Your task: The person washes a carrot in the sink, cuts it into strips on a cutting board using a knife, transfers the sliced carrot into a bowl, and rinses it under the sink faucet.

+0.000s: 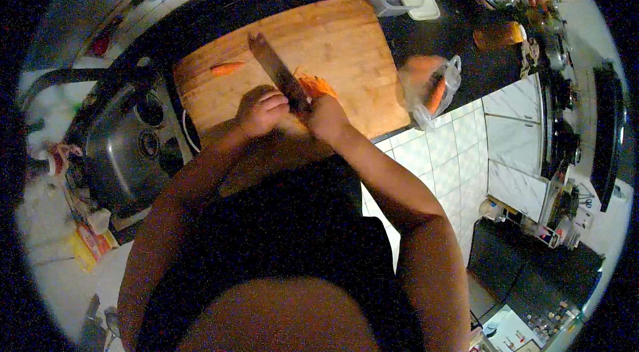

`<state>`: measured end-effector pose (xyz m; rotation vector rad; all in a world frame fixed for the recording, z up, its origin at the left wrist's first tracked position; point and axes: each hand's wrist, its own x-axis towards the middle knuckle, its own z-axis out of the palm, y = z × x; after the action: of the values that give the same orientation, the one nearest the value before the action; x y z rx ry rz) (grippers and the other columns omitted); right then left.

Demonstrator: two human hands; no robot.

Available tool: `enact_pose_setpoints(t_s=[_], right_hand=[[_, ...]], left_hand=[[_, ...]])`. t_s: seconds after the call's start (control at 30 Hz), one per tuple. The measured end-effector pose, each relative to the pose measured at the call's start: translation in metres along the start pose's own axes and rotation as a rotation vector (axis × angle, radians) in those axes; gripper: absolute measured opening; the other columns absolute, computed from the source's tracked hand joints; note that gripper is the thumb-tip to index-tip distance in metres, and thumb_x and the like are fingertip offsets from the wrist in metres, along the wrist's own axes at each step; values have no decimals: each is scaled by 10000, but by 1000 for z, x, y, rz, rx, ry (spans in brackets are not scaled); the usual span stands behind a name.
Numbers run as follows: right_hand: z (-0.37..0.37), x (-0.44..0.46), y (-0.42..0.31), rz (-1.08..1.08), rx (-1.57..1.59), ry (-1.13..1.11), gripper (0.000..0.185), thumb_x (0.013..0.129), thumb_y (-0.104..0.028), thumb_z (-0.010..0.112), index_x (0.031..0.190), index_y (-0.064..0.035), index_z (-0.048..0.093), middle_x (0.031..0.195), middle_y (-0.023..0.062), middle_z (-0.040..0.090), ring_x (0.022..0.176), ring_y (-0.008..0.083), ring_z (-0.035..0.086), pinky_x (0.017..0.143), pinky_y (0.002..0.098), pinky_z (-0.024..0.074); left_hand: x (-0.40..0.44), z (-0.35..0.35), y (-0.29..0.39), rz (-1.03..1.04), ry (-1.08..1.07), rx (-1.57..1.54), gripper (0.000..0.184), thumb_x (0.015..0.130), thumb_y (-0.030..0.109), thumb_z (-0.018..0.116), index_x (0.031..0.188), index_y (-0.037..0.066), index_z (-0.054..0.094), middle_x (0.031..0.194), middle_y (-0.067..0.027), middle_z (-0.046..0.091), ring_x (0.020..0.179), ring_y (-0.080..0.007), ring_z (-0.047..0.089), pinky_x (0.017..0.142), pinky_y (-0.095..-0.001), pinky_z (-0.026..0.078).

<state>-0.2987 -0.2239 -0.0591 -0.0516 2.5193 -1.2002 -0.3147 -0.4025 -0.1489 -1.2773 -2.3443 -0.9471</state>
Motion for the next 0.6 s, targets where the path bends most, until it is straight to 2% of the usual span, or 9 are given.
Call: enact_pose_setpoints(t_s=[0.07, 0.13, 0.23, 0.33, 0.43, 0.53, 0.6], right_hand=[[-5, 1, 15, 55, 1, -21, 430, 739, -262, 607, 1093, -35, 515, 721, 207, 610, 717, 367, 598, 659, 396, 473], [-6, 1, 36, 160, -139, -129, 419, 751, -259, 594, 1102, -44, 516, 720, 220, 605, 708, 368, 599, 658, 398, 477], [-14, -13, 22, 97, -161, -80, 366, 764, -252, 583, 1067, -49, 550, 729, 230, 599, 709, 372, 596, 656, 404, 478], [-17, -19, 7, 88, -152, -98, 345, 761, -259, 588, 1039, -54, 572, 738, 239, 592, 719, 376, 590, 652, 412, 476], [-14, -22, 5, 26, -184, -52, 340, 757, -256, 591, 1035, -60, 575, 736, 235, 591, 718, 381, 584, 651, 422, 471], [-12, -24, 2, 62, -179, -80, 311, 754, -247, 590, 1004, -63, 587, 733, 232, 590, 717, 381, 581, 654, 431, 468], [-10, -23, 3, 38, -211, -86, 259, 742, -211, 592, 904, -9, 584, 705, 227, 580, 674, 361, 580, 603, 409, 455]], left_hand=[[4, -4, 3, -59, 13, -25, 91, 670, 99, 587, 752, 77, 619, 845, -43, 586, 798, -242, 551, 666, -334, 466], [0, -7, 6, -141, 16, -64, 85, 668, 99, 590, 747, 79, 616, 830, -42, 587, 771, -245, 550, 644, -339, 465], [-4, -10, 7, -101, -7, 70, 98, 679, 107, 596, 770, 84, 626, 827, -41, 594, 758, -243, 553, 647, -342, 463], [-8, -7, 6, -163, 0, 86, 122, 706, 132, 527, 788, 93, 609, 837, -25, 576, 779, -231, 543, 655, -353, 460], [-8, -10, 6, -153, -18, 92, 129, 715, 129, 529, 803, 91, 615, 832, -28, 582, 765, -232, 547, 633, -355, 460], [-7, -12, 8, -185, -19, 71, 132, 732, 131, 527, 817, 89, 618, 860, -25, 590, 788, -226, 553, 651, -349, 464], [-8, -11, 7, -129, 9, 107, 126, 701, 125, 588, 813, 91, 633, 849, -39, 602, 763, -230, 557, 643, -347, 466]])
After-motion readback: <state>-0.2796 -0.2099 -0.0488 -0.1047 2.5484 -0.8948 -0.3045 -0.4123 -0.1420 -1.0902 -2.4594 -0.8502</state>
